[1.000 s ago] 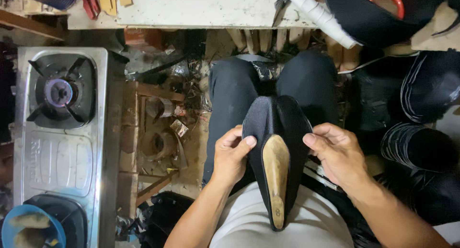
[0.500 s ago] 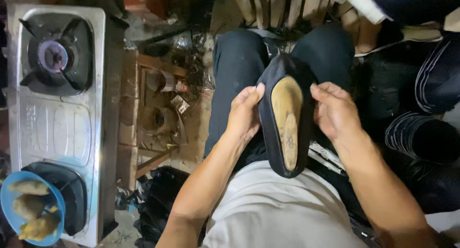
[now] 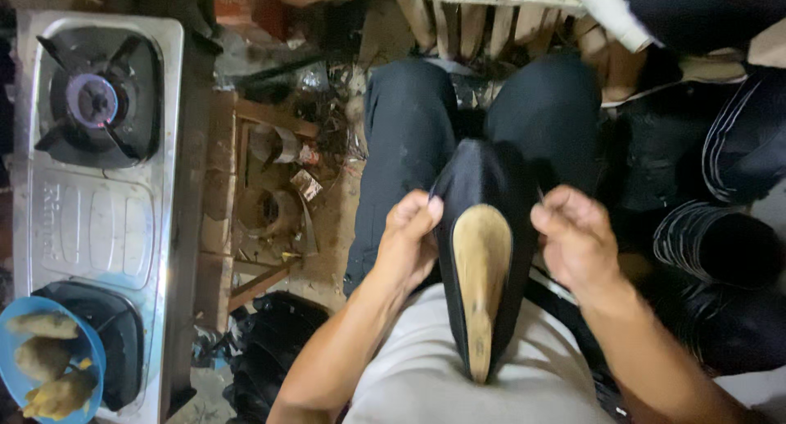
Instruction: The person sits on the floor and pulls a black fabric shoe upper over a wooden last, hammering and pressing the edges to shape it. They use pliers to grip and tuck the upper, and work the shoe over the insole, finishing one shoe and setting it aside.
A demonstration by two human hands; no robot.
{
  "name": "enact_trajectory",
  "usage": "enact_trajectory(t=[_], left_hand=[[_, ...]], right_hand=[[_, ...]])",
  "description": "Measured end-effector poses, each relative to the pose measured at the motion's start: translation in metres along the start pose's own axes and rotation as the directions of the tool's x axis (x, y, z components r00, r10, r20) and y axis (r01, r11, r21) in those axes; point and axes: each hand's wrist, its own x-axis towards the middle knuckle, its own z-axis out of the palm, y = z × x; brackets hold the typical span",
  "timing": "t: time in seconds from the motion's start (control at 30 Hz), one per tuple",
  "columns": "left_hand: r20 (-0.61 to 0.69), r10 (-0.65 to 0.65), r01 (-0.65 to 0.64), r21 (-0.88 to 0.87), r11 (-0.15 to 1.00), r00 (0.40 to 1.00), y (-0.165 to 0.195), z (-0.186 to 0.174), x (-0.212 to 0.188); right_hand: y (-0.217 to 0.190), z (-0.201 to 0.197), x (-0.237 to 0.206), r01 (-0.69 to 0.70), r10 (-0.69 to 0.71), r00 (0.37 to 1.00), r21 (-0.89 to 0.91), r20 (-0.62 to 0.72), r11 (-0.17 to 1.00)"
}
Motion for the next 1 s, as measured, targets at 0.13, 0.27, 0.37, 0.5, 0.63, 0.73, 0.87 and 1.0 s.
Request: enact_trajectory(t=[0.13, 0.27, 0.37, 0.5, 0.63, 0.73, 0.87, 1.0], left_hand=[[0.136, -0.126, 0.146, -0.150, 0.978, 0.983, 0.007, -0.005, -0.004], [0.313, -0.340, 0.389, -0.110, 0.914, 0.887, 0.010, 0.005, -0.005], [0.454, -0.492, 0.590, -0.096, 0.802, 0.743, 0.005, 0.018, -0.008], [0.604, -0.466, 0.628, -0.074, 0.775, 0.646, -0.005, 0.028, -0.011], [0.543, -0.331, 0.458, -0.114, 0.882, 0.772, -0.005, 0.029, -0.008], [0.357, -0.177, 0.133, 0.146, 0.980, 0.917, 0.022, 0.034, 0.013], [0.461, 0.079, -0.348, 0.536, 0.769, 0.884, 0.096, 0.053, 0.069], [0.759, 0.051, -0.708, 0.627, -0.324, 0.649, 0.104, 0.095, 0.107]], right_hand=[[0.008, -0.002, 0.001, -0.016, -0.008, 0.983, 0.127, 0.184, 0.992], [-0.007, 0.008, 0.016, -0.090, 0.025, 0.925, 0.156, 0.379, 0.984], [-0.027, 0.022, 0.017, -0.136, 0.075, 0.897, 0.111, 0.436, 0.984], [-0.040, 0.040, 0.008, -0.568, 0.071, 0.636, 0.403, 0.769, 0.718], [-0.034, 0.048, 0.008, -0.283, 0.144, 0.902, 0.304, 0.407, 0.910], [-0.034, 0.043, 0.000, 0.073, -0.059, 0.996, -0.259, 0.064, 0.963], [-0.046, 0.031, -0.036, 0.112, -0.047, 0.993, -0.975, 0.105, 0.194], [-0.036, 0.037, -0.064, 0.093, 0.157, 0.985, -0.987, 0.072, -0.135]])
